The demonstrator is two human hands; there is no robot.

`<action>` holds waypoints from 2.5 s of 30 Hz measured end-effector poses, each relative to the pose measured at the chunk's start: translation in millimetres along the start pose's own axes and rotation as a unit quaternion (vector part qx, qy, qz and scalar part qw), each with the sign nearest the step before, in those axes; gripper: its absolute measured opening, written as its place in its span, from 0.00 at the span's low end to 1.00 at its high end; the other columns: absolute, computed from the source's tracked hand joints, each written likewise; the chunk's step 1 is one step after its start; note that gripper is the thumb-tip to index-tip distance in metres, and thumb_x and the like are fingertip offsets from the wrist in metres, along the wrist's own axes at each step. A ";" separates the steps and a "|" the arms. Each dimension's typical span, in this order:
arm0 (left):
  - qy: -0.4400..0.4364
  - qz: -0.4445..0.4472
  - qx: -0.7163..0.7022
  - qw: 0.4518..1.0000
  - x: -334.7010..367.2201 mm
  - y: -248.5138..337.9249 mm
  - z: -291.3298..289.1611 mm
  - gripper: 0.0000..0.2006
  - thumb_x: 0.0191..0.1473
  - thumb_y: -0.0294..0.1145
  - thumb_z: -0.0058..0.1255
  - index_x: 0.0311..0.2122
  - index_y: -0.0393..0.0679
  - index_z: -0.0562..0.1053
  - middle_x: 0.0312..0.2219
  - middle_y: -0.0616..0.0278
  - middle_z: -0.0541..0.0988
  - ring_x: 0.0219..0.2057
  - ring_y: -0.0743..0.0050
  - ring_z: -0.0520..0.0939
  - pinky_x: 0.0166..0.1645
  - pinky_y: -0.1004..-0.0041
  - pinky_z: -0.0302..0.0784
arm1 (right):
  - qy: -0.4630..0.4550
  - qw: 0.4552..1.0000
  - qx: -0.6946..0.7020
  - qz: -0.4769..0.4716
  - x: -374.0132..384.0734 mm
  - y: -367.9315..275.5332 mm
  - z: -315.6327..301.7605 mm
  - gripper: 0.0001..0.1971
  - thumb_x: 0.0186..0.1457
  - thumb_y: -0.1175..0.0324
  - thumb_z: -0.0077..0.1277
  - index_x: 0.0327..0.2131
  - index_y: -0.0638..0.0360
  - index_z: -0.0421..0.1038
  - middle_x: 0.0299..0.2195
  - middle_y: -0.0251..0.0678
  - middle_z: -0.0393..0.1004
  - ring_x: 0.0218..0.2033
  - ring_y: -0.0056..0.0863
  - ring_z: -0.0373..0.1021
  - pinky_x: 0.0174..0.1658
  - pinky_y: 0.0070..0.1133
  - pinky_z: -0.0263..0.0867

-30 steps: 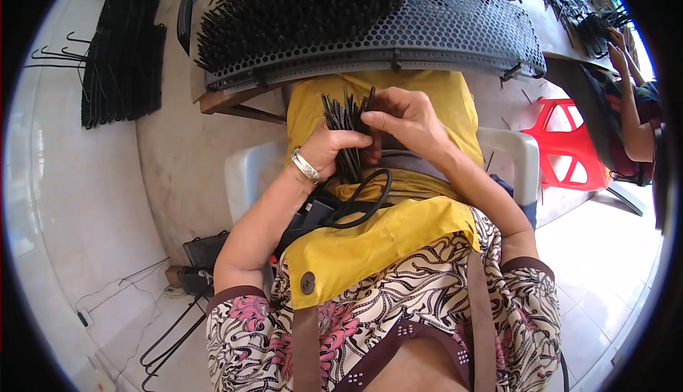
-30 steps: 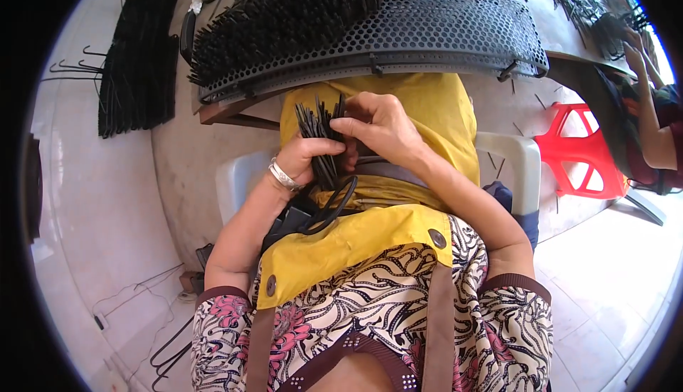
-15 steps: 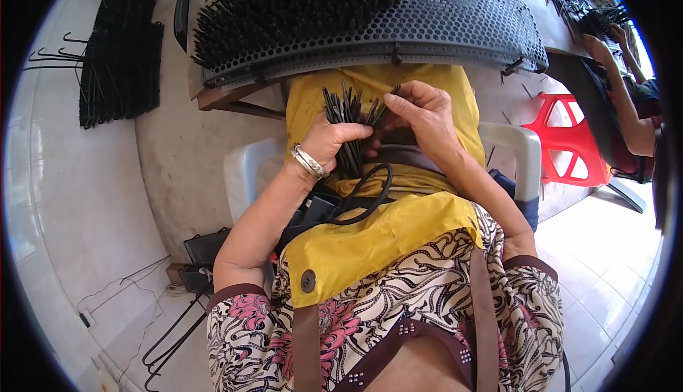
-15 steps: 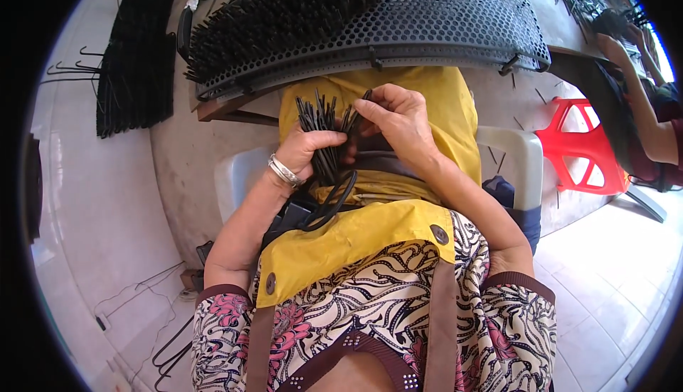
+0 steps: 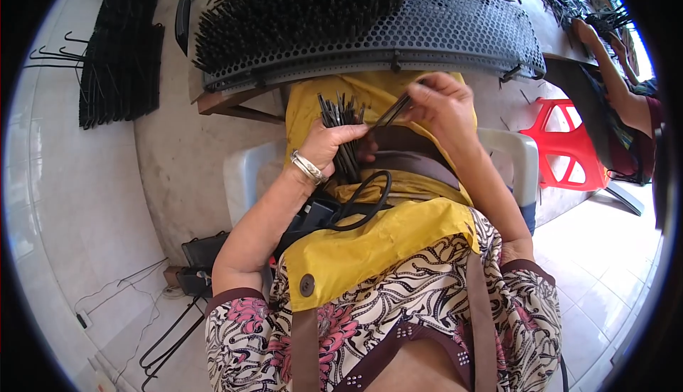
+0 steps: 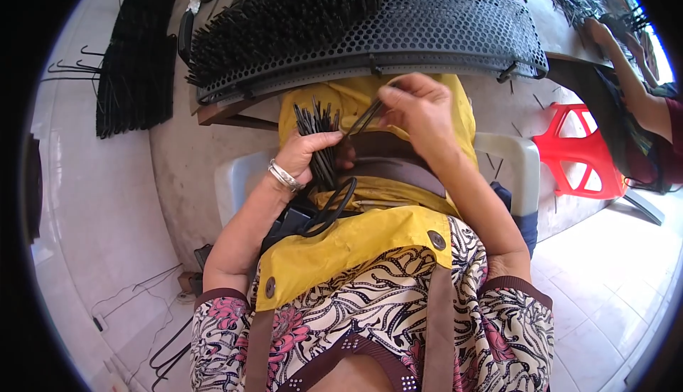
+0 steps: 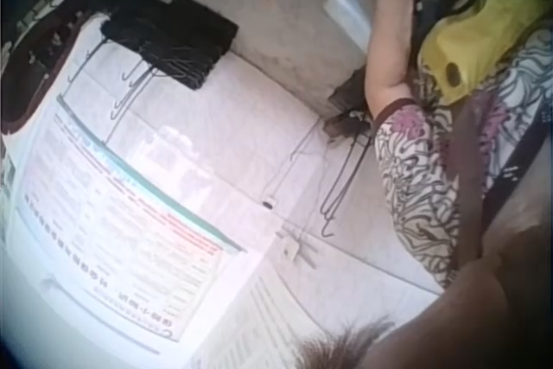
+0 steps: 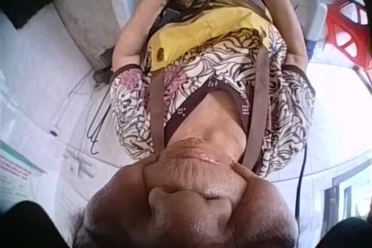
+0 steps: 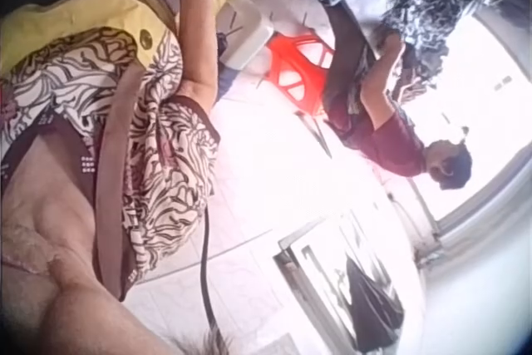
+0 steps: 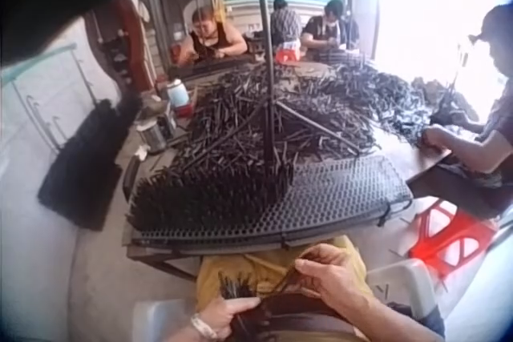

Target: Inserting small black plastic rods into a curved mesh frame at a workstation.

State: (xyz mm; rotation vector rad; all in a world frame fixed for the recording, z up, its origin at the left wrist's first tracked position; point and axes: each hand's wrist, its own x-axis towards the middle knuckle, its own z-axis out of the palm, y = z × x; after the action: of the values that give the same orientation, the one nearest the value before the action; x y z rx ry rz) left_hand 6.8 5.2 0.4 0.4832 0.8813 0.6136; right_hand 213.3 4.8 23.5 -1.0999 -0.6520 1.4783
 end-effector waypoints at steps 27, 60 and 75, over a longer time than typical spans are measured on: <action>-0.003 -0.021 -0.052 0.998 1.6 0.6 -5.9 0.06 0.50 0.32 0.48 0.26 0.44 0.67 0.18 0.67 0.67 0.18 0.77 0.67 0.25 0.72 0.66 | 0.024 0.903 -0.292 -0.313 104.1 -79.6 -4.1 0.08 0.49 0.75 0.51 0.34 0.66 0.71 0.28 0.35 0.74 0.26 0.19 0.71 0.30 0.14 0.69; 0.019 -0.068 -0.049 0.996 -3.8 1.9 -3.5 0.10 0.43 0.21 0.50 0.34 0.36 0.68 0.24 0.53 0.76 0.24 0.61 0.79 0.30 0.64 0.78 | -0.013 0.646 -0.662 -0.380 107.1 -72.4 25.1 0.11 0.49 0.67 0.46 0.35 0.61 0.72 0.28 0.49 0.72 0.32 0.44 0.70 0.35 0.33 0.66; -0.083 -0.001 -0.060 0.995 -5.2 1.4 3.1 0.16 0.45 0.20 0.44 0.42 0.32 0.68 0.34 0.49 0.76 0.34 0.60 0.79 0.43 0.66 0.75 | -0.151 0.967 -0.173 0.110 -16.2 23.6 30.9 0.05 0.50 0.74 0.49 0.28 0.68 0.70 0.20 0.33 0.71 0.19 0.17 0.66 0.23 0.14 0.64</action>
State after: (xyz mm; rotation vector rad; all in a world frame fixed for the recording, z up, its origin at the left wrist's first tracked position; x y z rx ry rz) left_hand 6.4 2.3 5.9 0.4193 0.6833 0.6117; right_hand 174.2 -10.5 20.2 -1.2519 -1.0599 1.7895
